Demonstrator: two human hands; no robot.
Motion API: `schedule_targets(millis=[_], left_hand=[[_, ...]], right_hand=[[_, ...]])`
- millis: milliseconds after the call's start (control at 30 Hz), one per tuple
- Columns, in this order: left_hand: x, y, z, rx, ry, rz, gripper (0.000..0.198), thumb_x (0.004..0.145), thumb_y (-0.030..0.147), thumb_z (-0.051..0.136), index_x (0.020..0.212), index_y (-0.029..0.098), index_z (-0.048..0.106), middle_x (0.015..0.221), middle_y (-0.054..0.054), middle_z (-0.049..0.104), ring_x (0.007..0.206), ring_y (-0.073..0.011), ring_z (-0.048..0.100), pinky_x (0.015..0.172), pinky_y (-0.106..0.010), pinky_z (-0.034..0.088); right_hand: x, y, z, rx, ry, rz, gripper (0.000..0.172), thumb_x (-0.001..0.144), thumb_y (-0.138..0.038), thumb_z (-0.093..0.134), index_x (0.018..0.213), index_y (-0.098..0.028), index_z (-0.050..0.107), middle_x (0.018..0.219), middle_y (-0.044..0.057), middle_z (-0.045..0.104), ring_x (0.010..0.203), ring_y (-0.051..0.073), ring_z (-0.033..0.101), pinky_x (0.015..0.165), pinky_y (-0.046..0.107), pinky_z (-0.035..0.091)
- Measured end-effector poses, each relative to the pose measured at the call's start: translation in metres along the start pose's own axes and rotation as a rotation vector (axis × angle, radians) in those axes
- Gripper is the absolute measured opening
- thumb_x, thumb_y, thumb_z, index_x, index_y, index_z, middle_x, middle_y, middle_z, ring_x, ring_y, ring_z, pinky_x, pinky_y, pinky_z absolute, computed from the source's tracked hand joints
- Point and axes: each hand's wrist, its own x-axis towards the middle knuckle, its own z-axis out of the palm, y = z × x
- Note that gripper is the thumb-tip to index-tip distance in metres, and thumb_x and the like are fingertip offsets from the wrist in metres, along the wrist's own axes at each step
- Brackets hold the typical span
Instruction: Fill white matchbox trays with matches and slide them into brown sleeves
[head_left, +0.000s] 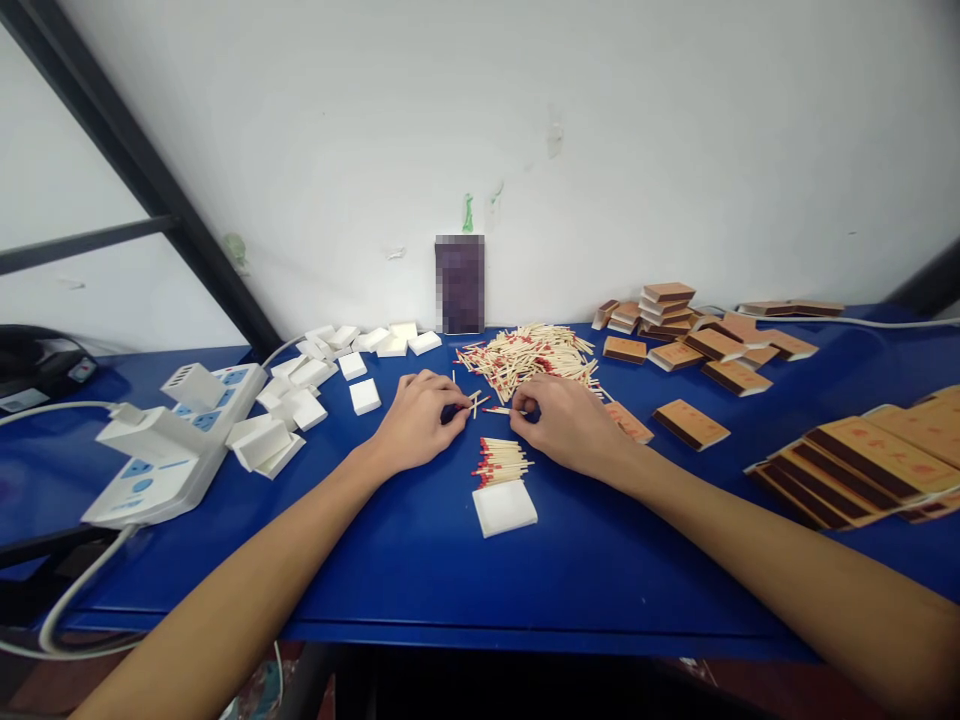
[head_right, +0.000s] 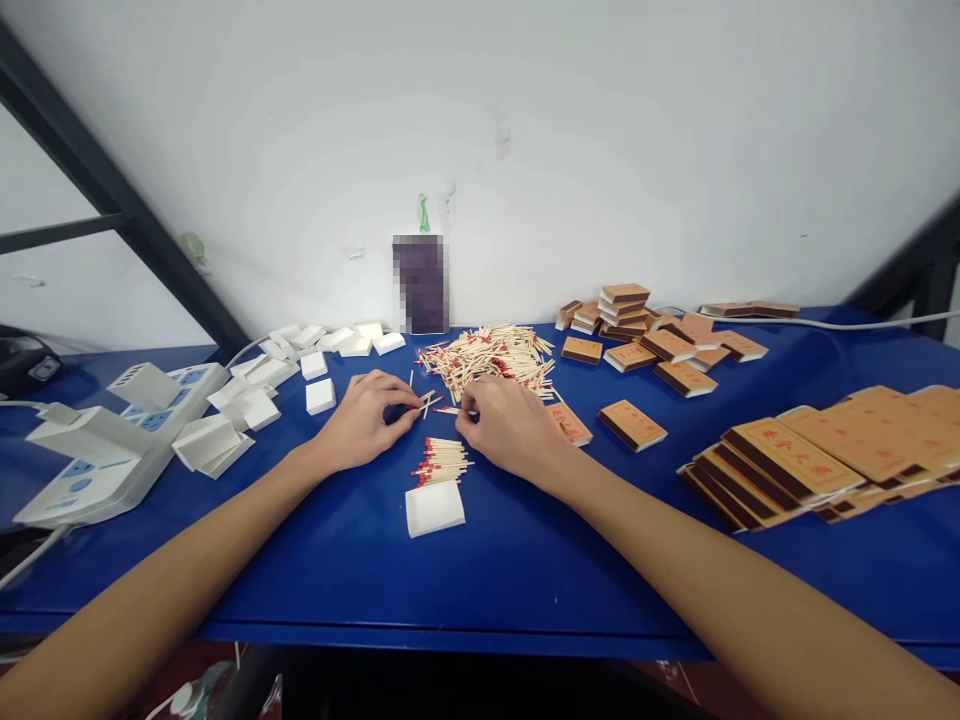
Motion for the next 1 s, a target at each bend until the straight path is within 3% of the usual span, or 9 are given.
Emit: schedule_targets(millis=[533, 833, 1000], left_hand=[[0.005, 0.008, 0.001, 0.009, 0.062, -0.152, 0.014, 0.088, 0.032, 0.064, 0.082, 0.022, 0.072, 0.098, -0.003, 0.068, 0.099, -0.0254, 0.054, 0.088, -0.045, 0.036], [0.003, 0.007, 0.003, 0.032, 0.009, 0.025, 0.021, 0.091, 0.026, 0.056, 0.103, 0.026, 0.073, 0.115, -0.004, 0.065, 0.111, -0.026, 0.051, 0.094, -0.046, 0.037], [0.003, 0.007, 0.003, 0.022, -0.024, 0.068, 0.026, 0.094, 0.024, 0.05, 0.108, 0.026, 0.072, 0.118, -0.005, 0.065, 0.113, -0.0263, 0.051, 0.095, -0.047, 0.037]], right_hand=[[0.007, -0.02, -0.008, -0.058, -0.028, 0.141, 0.015, 0.082, -0.026, 0.059, 0.07, -0.021, 0.066, 0.077, 0.004, 0.072, 0.07, 0.018, 0.061, 0.056, 0.029, 0.034], [0.011, -0.018, -0.001, -0.04, -0.017, 0.162, 0.016, 0.085, -0.027, 0.058, 0.075, -0.022, 0.068, 0.078, 0.003, 0.072, 0.072, 0.02, 0.063, 0.058, 0.03, 0.034], [0.011, -0.017, 0.0, 0.002, -0.009, 0.082, 0.015, 0.089, -0.028, 0.057, 0.084, -0.022, 0.069, 0.088, 0.004, 0.072, 0.082, 0.02, 0.064, 0.064, 0.03, 0.039]])
